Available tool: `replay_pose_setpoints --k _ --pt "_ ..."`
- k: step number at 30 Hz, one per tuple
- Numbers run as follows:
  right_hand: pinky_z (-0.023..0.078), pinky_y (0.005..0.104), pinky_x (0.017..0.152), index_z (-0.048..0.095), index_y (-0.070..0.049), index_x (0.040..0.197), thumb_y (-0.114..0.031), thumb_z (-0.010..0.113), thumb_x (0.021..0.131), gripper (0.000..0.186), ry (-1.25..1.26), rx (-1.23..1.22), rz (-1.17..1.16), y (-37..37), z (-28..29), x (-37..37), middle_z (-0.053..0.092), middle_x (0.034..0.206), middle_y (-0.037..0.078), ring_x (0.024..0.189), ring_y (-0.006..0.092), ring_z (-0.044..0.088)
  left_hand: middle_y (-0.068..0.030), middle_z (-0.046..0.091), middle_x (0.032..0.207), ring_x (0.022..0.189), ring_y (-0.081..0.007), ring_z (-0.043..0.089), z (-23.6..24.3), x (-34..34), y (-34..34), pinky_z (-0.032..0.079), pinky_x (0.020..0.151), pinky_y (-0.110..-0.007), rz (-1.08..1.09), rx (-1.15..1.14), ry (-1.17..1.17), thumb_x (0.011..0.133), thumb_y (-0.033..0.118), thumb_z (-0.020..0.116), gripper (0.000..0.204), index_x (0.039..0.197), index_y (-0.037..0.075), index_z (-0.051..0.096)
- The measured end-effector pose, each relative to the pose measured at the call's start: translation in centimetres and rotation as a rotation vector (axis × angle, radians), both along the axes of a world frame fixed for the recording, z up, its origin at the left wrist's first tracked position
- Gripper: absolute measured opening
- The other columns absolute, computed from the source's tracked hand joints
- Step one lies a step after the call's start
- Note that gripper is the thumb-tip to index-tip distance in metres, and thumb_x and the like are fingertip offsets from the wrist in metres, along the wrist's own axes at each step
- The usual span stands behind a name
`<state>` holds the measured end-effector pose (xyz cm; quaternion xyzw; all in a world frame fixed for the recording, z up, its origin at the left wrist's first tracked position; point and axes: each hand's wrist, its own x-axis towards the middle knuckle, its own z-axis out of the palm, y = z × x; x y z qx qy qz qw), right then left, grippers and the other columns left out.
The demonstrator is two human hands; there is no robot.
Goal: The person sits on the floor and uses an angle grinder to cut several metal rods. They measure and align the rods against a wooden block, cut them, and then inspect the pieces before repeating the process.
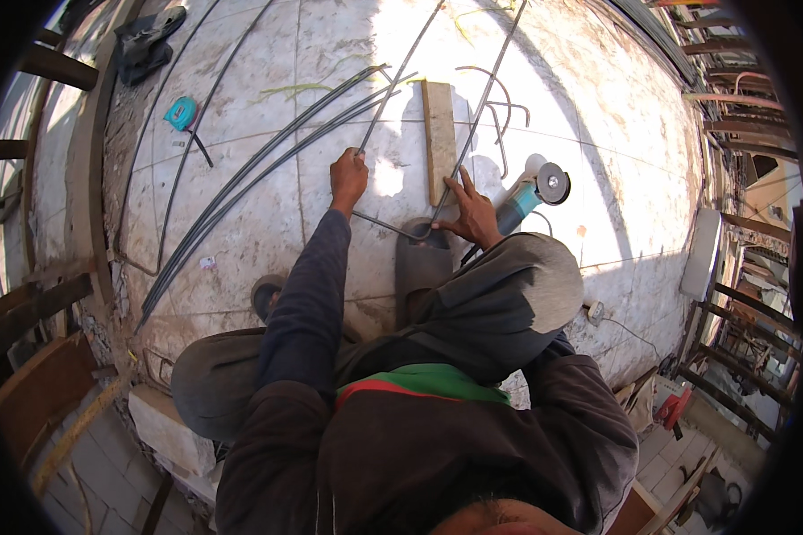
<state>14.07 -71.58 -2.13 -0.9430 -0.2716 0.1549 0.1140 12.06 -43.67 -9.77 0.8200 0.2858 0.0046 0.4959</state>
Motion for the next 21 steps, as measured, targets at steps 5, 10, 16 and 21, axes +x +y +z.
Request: replay_pose_setpoints --k 5,10,16,21 --pt "0.047 0.0501 0.092 0.044 -0.016 0.138 -0.054 0.086 0.054 0.102 -0.061 0.004 0.017 -0.1 -0.1 -0.2 0.028 0.154 0.016 0.115 0.0378 0.058 -0.0215 0.069 0.091 0.087 -0.039 0.066 0.5 0.3 -0.3 0.05 0.078 -0.044 0.0 0.001 0.054 0.095 0.021 0.053 0.025 0.107 0.002 0.064" --pt "0.043 0.0513 0.1 0.042 -0.016 0.142 -0.06 0.082 0.058 0.103 -0.063 -0.02 0.053 -0.1 -0.2 0.0 0.026 0.156 0.013 0.13 0.0387 0.045 -0.0215 0.069 0.091 0.087 -0.0396 0.066 0.5 0.2 -0.2 0.05 0.078 -0.045 0.003 0.01 0.052 0.095 0.02 0.053 0.025 0.107 0.002 0.064" --pt "0.043 0.0478 0.1 0.046 -0.012 0.136 -0.057 0.084 0.054 0.1 -0.122 0.018 0.091 0.0 -0.3 -0.1 0.035 0.152 0.008 0.133 0.0318 0.041 -0.0189 0.069 0.082 0.08 -0.0359 0.067 -0.2 0.0 -0.2 0.05 0.074 -0.042 0.007 0.071 -0.011 0.093 0.023 0.054 0.026 0.106 0.002 0.065" --pt "0.043 0.047 0.1 0.047 -0.012 0.135 -0.058 0.083 0.055 0.099 -0.116 0.011 0.091 -0.1 -0.1 0.0 0.036 0.151 0.007 0.132 0.0317 0.042 -0.0186 0.068 0.077 0.077 -0.0341 0.067 -0.6 0.2 -0.3 0.049 0.073 -0.041 0.016 0.063 -0.028 0.092 0.024 0.055 0.028 0.106 0.003 0.066"
